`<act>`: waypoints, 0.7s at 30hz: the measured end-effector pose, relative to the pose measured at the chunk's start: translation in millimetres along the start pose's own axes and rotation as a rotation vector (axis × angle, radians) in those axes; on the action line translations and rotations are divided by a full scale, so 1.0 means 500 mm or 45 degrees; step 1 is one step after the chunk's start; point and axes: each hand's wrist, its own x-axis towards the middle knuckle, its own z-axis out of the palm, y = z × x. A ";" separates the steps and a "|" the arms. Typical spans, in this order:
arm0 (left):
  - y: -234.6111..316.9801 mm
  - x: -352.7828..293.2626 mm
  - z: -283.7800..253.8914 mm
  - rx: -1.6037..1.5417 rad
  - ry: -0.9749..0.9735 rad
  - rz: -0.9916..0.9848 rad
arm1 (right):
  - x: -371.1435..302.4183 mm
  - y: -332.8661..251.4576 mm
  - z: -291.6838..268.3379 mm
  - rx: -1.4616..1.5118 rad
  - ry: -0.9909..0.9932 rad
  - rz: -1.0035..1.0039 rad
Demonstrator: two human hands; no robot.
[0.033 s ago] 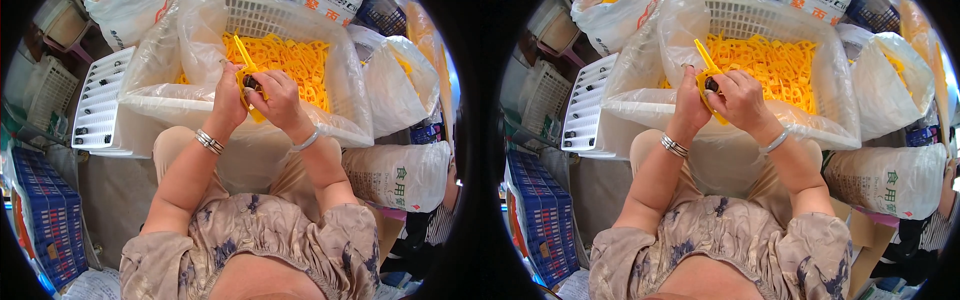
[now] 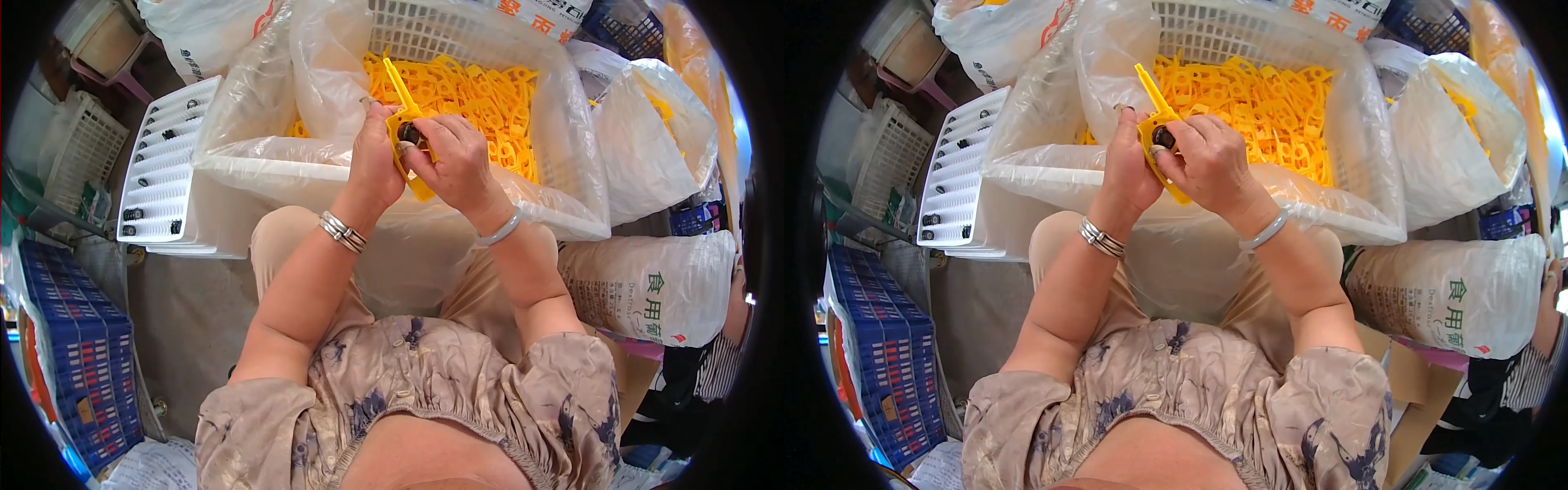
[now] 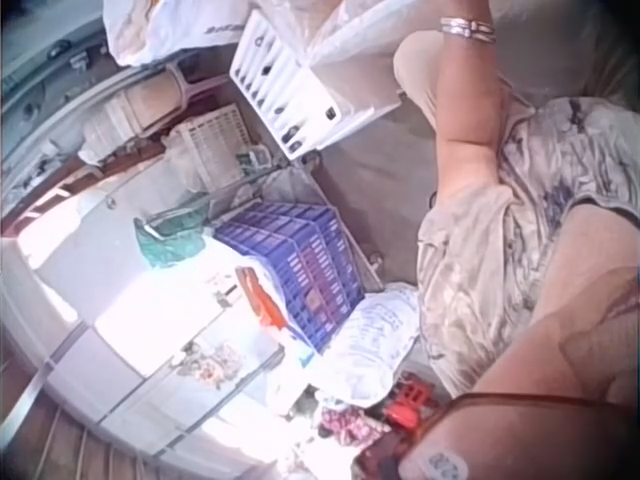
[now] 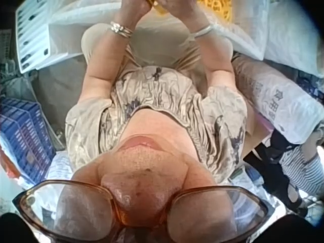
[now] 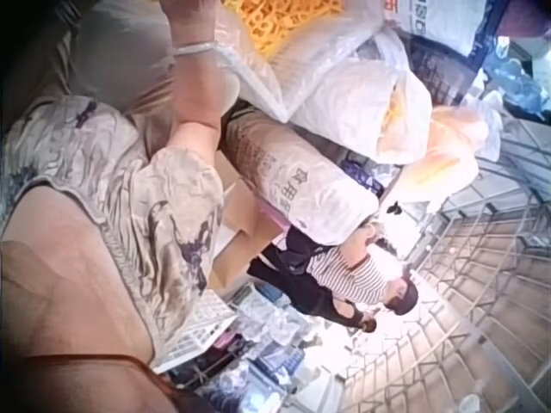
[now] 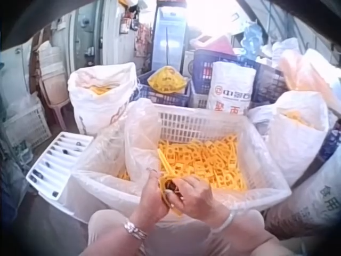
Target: Assembling black circular inserts into yellow plastic handles at a workshop station.
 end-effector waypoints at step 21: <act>0.007 -0.026 0.009 0.510 -0.189 0.376 | 0.003 -0.024 -0.013 -0.328 -0.165 0.198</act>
